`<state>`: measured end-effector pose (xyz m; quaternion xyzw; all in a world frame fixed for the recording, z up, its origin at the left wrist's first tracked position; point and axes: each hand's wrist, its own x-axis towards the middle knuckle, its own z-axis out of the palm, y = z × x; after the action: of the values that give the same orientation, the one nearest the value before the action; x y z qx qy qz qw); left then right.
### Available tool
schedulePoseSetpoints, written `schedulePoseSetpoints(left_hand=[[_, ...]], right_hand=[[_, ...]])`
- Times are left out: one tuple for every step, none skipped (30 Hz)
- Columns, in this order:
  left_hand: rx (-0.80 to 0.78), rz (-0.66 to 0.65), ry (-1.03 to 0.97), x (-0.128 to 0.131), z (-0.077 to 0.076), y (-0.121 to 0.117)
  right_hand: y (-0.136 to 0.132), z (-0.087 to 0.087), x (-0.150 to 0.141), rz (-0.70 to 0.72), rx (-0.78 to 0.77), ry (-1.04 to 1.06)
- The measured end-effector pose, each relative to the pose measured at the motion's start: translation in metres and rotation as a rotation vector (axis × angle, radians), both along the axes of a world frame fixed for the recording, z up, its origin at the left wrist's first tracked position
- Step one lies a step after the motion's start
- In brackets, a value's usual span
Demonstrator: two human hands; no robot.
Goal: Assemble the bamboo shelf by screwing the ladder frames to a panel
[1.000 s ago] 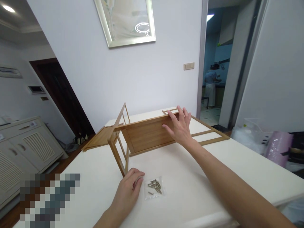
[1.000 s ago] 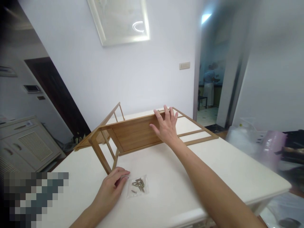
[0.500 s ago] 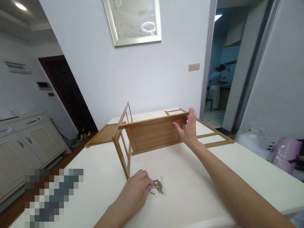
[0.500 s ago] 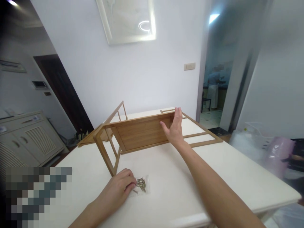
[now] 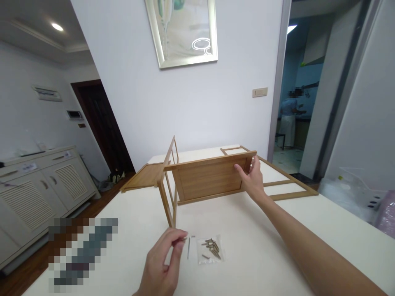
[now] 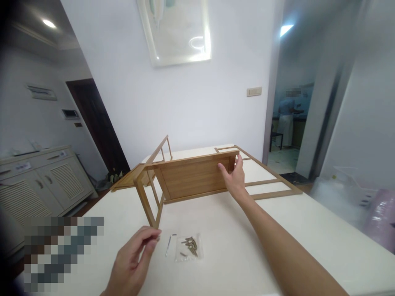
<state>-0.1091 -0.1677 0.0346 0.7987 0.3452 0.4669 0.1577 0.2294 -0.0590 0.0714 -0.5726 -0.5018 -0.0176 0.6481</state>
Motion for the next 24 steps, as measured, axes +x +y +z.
schedulePoseSetpoints(left_hand=[[-0.009,0.086,-0.054,-0.009,0.001,0.002],[-0.036,0.182,-0.108,-0.018,0.003,0.007],[-0.075,0.272,-0.157,-0.026,0.004,0.014],[-0.126,0.348,-0.192,-0.034,0.006,0.024],[-0.182,0.392,-0.194,-0.041,0.007,0.036],[-0.223,0.422,-0.173,-0.047,0.008,0.049],[-0.245,0.436,-0.129,-0.052,0.008,0.063],[-0.259,0.433,-0.056,-0.056,0.006,0.077],[-0.266,0.425,0.026,-0.058,0.004,0.091],[-0.263,0.418,0.098,-0.059,0.001,0.103],[-0.272,0.393,0.17,-0.058,-0.002,0.113],[-0.273,0.371,0.231,-0.057,-0.007,0.122],[-0.27,0.366,0.278,-0.054,-0.011,0.128],[-0.27,0.366,0.312,-0.052,-0.015,0.132],[-0.272,0.358,0.336,-0.05,-0.019,0.134],[-0.271,0.355,0.345,-0.048,-0.022,0.135],[-0.272,0.351,0.339,-0.047,-0.025,0.135],[-0.27,0.338,0.331,-0.046,-0.027,0.134],[-0.267,0.319,0.321,-0.046,-0.029,0.132],[-0.265,0.3,0.309,-0.047,-0.03,0.131],[-0.265,0.281,0.298,-0.048,-0.031,0.13],[-0.267,0.266,0.286,-0.048,-0.031,0.129],[-0.273,0.258,0.272,-0.049,-0.032,0.129],[-0.28,0.254,0.259,-0.05,-0.032,0.129]], right_hand=[[-0.001,0.0,-0.001,-0.001,-0.021,0.023],[-0.001,0.0,-0.001,-0.003,-0.04,0.039],[-0.002,0.0,-0.002,-0.003,-0.049,0.051],[-0.003,0.0,-0.003,0.0,-0.052,0.056],[-0.003,0.0,-0.004,0.003,-0.055,0.057],[-0.003,0.0,-0.005,-0.001,-0.066,0.058],[-0.003,0.0,-0.006,-0.014,-0.084,0.06],[-0.003,-0.001,-0.006,-0.031,-0.109,0.065],[-0.002,-0.002,-0.007,-0.047,-0.139,0.066],[-0.001,-0.003,-0.007,-0.064,-0.168,0.064],[0.0,-0.004,-0.007,-0.082,-0.193,0.061],[0.001,-0.006,-0.007,-0.103,-0.204,0.053],[0.002,-0.008,-0.007,-0.116,-0.215,0.04],[0.003,-0.01,-0.006,-0.13,-0.23,0.026],[0.004,-0.012,-0.006,-0.149,-0.245,0.016],[0.005,-0.014,-0.006,-0.159,-0.264,0.003],[0.006,-0.015,-0.005,-0.173,-0.27,-0.01],[0.007,-0.016,-0.006,-0.186,-0.268,-0.02],[0.008,-0.017,-0.006,-0.189,-0.261,-0.03],[0.009,-0.018,-0.007,-0.185,-0.256,-0.042],[0.009,-0.018,-0.008,-0.183,-0.25,-0.057],[0.009,-0.019,-0.009,-0.182,-0.248,-0.073],[0.009,-0.019,-0.011,-0.186,-0.25,-0.089],[0.009,-0.019,-0.012,-0.197,-0.256,-0.103]])
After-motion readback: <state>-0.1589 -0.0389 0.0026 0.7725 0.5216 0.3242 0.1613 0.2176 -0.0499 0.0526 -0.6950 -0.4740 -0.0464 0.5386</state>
